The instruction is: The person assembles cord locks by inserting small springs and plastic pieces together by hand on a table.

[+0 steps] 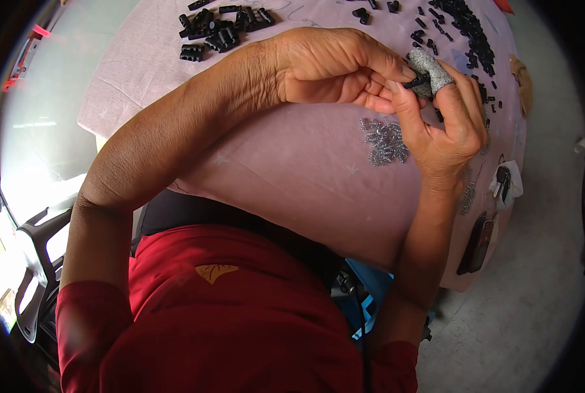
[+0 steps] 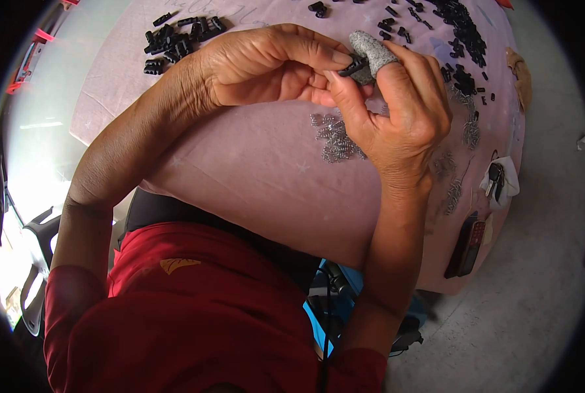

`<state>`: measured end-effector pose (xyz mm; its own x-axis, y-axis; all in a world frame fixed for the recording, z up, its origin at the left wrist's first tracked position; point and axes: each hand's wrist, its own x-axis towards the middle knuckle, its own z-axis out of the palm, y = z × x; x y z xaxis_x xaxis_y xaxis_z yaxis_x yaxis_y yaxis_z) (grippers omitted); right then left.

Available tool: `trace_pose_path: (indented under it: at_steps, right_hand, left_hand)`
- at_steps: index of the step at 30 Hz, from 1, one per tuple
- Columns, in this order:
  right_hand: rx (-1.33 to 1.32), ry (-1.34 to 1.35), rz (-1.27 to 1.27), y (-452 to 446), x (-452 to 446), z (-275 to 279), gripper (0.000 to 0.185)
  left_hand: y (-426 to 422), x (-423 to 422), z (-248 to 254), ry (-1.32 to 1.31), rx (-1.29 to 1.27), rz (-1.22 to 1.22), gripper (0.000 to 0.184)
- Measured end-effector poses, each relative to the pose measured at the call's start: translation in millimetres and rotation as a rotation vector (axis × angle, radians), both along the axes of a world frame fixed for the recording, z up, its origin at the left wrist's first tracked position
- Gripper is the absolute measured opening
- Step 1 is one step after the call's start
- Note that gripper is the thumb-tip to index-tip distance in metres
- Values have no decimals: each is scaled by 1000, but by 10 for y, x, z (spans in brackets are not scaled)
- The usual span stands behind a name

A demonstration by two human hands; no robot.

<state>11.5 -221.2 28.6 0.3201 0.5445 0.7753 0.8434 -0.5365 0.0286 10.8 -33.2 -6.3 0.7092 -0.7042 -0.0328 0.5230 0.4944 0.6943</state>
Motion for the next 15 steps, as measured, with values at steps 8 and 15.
trace_pose_path:
  at_steps: [8,15]
  right_hand:
    - [4,-4,-3,32,-4,-39,26]
    - [-33,-59,17,34,-4,-24,24]
  left_hand:
    - [2,16,-41,69,-15,8,20]
    - [28,28,-64,103,-74,-39,14]
